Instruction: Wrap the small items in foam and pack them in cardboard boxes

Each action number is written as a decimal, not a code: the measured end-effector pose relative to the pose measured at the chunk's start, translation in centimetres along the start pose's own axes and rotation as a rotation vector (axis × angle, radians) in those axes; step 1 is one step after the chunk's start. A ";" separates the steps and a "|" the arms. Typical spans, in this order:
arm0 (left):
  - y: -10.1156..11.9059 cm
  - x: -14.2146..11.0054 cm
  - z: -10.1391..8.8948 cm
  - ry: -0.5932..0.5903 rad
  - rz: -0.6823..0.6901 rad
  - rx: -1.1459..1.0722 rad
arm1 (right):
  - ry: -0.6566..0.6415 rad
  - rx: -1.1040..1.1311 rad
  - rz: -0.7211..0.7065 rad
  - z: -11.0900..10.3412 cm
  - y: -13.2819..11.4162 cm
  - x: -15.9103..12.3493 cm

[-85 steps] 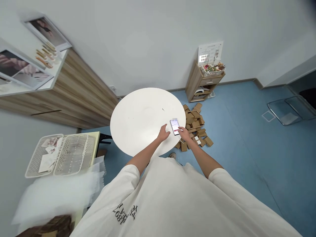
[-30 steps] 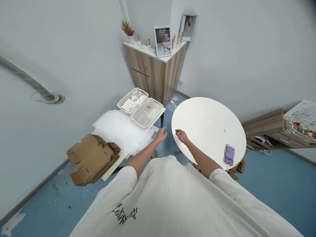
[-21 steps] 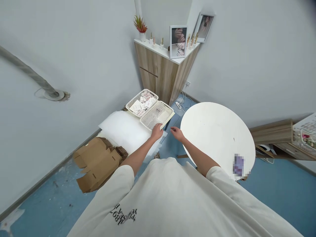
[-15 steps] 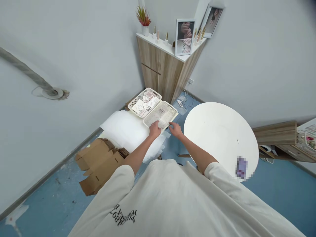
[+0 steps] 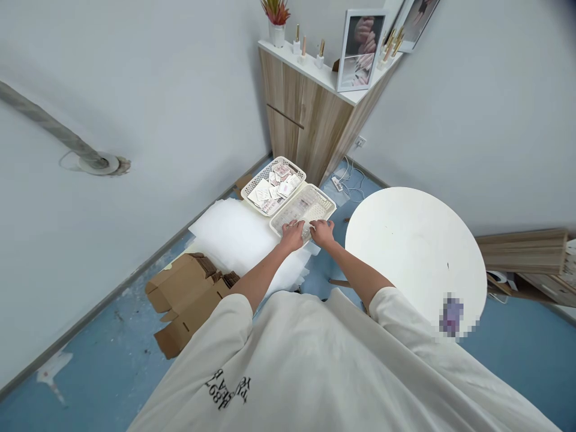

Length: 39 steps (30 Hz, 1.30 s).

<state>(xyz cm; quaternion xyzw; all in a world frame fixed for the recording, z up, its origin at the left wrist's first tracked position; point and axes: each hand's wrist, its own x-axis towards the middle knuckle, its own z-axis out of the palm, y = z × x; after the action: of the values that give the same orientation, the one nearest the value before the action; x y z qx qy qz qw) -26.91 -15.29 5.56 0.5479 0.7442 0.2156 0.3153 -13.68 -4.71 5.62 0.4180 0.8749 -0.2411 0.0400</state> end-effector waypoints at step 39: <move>-0.1 -0.2 -0.4 0.027 0.058 0.306 | -0.162 -0.290 0.114 -2.5 -0.5 6.4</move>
<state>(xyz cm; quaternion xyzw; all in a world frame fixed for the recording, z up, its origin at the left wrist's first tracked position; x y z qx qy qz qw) -27.19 -15.53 5.85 0.6081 0.7563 0.1161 0.2117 -17.86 0.76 6.23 0.4361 0.8693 -0.1425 0.1839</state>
